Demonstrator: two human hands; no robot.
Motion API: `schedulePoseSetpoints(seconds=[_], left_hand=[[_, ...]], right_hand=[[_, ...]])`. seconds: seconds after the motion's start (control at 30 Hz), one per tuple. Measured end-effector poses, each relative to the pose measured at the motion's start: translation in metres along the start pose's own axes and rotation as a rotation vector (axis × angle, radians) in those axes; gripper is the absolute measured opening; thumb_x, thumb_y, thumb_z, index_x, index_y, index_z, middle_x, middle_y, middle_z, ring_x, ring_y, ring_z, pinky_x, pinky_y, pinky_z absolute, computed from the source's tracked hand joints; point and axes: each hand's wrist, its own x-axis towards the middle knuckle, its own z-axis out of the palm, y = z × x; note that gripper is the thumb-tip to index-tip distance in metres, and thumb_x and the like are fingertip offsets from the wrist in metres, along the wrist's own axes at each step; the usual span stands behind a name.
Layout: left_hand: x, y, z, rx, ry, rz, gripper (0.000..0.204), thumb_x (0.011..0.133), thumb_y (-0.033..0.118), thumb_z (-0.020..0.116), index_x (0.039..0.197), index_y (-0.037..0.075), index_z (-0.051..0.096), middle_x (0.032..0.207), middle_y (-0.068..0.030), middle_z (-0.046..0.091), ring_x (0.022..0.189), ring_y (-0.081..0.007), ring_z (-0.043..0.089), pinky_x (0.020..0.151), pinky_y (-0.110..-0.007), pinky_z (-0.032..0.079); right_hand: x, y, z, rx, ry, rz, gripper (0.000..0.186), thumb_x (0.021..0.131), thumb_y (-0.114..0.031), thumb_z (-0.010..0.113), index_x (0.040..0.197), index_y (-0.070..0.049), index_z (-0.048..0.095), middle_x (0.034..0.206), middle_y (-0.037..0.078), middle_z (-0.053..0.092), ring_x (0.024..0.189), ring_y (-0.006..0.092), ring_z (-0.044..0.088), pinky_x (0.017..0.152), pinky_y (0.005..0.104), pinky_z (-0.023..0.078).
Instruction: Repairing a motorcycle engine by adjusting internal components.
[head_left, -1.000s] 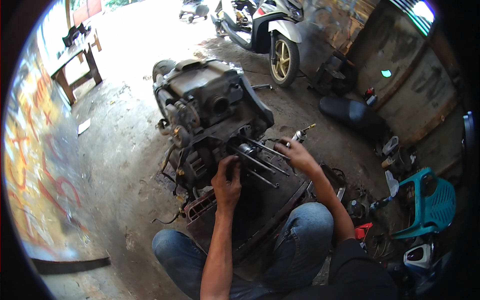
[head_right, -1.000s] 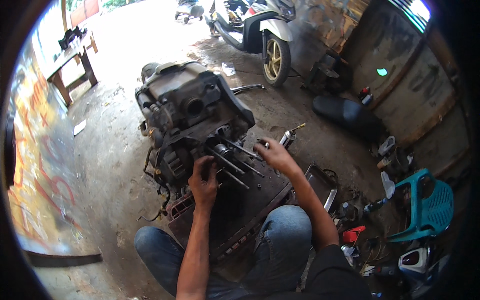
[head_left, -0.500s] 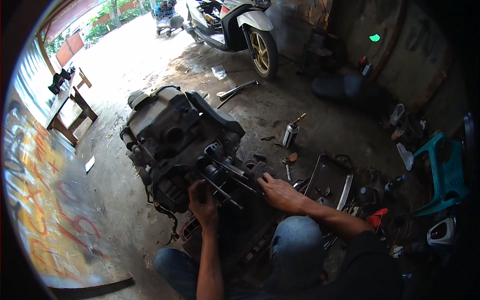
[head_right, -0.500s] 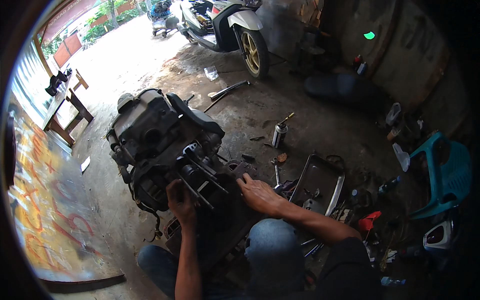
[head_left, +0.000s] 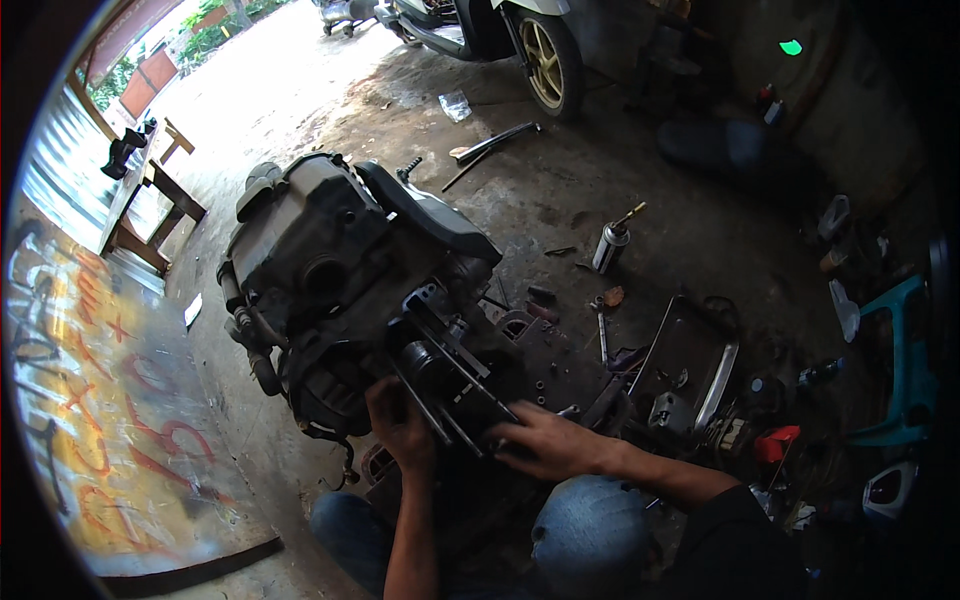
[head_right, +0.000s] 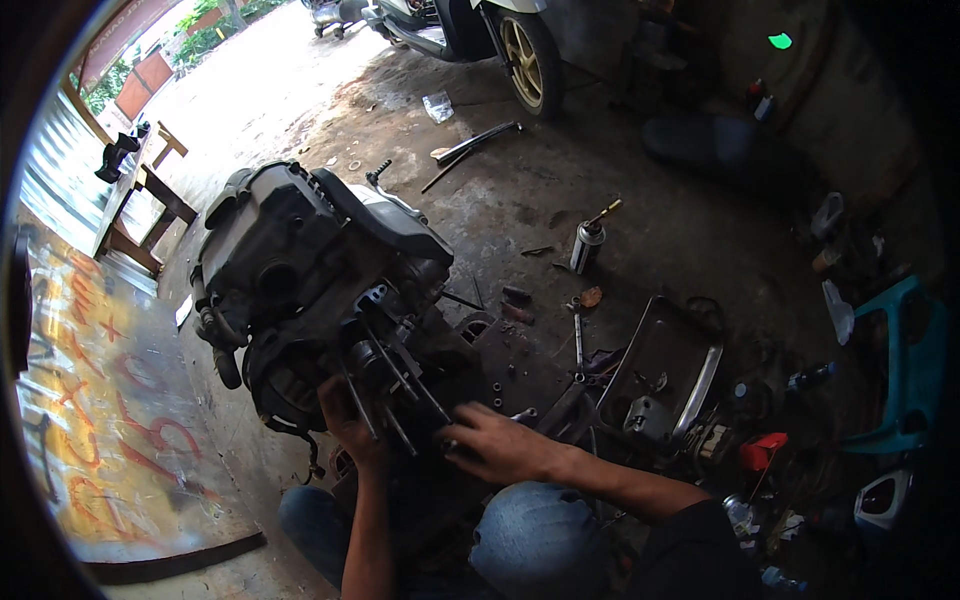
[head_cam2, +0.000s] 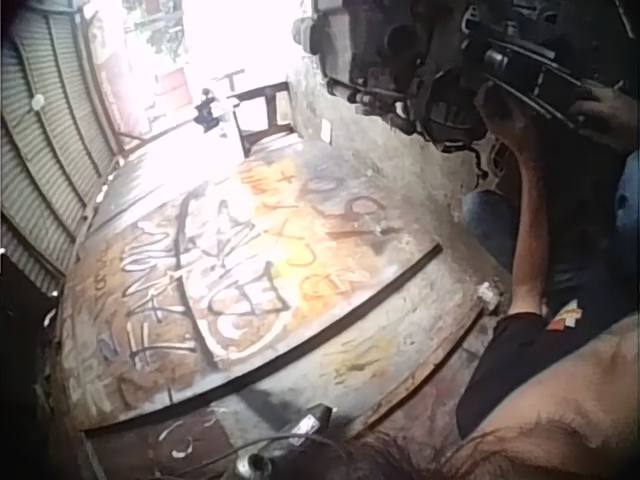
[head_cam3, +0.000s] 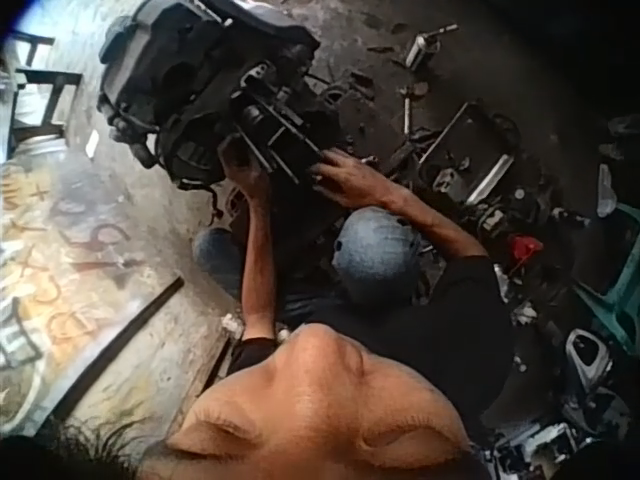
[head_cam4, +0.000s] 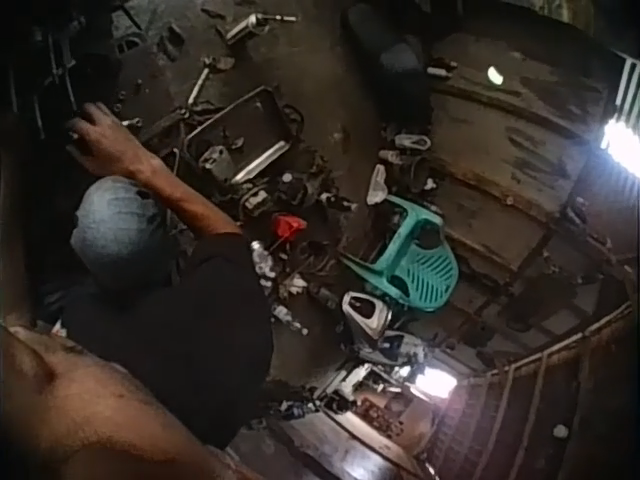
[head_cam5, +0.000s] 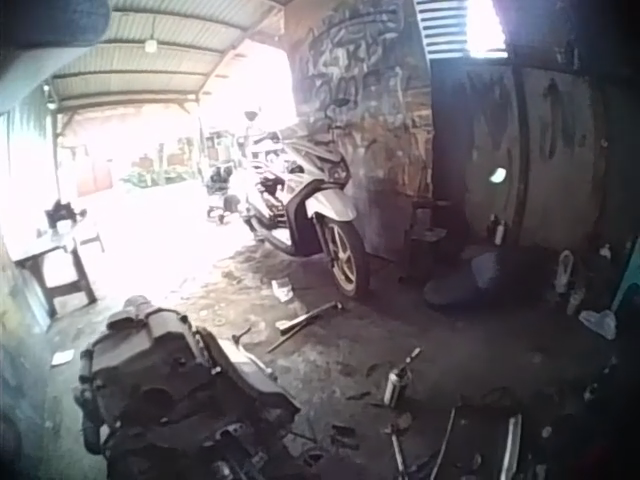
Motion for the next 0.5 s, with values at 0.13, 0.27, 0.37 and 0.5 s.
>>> schedulePoseSetpoints(seconds=[0.13, 0.27, 0.37, 0.5], left_hand=[[-0.002, 0.004, -0.002, 0.045, -0.015, -0.02, 0.025, 0.095, -0.004, 0.058, 0.118, 0.003, 0.053, 0.1, -0.0039, 0.059, 0.081, -0.0088, 0.058, 0.071, -0.022, 0.046], [-0.001, 0.006, -0.002, 0.097, -0.034, 0.001, 0.028, 0.094, -0.008, 0.056, 0.119, 0.002, 0.05, 0.096, -0.0065, 0.059, 0.062, -0.0089, 0.057, 0.053, -0.022, 0.046], [0.0, 0.008, -0.001, 0.062, -0.05, 0.002, 0.028, 0.095, -0.006, 0.058, 0.12, 0.003, 0.049, 0.096, -0.0075, 0.058, 0.058, -0.0083, 0.055, 0.047, -0.022, 0.045], [0.003, 0.008, 0.001, 0.101, -0.065, 0.082, 0.028, 0.096, -0.004, 0.059, 0.121, 0.003, 0.048, 0.096, -0.0078, 0.058, 0.058, -0.0078, 0.054, 0.045, -0.022, 0.045]], right_hand=[[0.003, 0.006, -0.002, 0.051, 0.144, -0.143, 0.025, 0.086, -0.006, 0.072, 0.111, -0.005, 0.068, 0.105, 0.013, 0.061, 0.104, 0.0312, 0.063, 0.088, 0.0424, 0.056], [0.017, 0.025, -0.057, -0.056, 0.523, 0.001, 0.031, 0.082, 0.001, 0.072, 0.112, -0.008, 0.069, 0.113, 0.012, 0.068, 0.107, 0.0274, 0.068, 0.089, 0.039, 0.058], [0.046, 0.044, -0.092, 0.031, 0.53, 0.102, 0.04, 0.083, -0.002, 0.074, 0.122, -0.008, 0.065, 0.12, 0.013, 0.067, 0.113, 0.0269, 0.066, 0.093, 0.039, 0.056], [0.079, 0.051, -0.093, 0.175, 0.267, -0.071, 0.052, 0.086, -0.013, 0.078, 0.133, -0.007, 0.059, 0.122, 0.015, 0.066, 0.114, 0.0269, 0.066, 0.098, 0.0386, 0.054]])
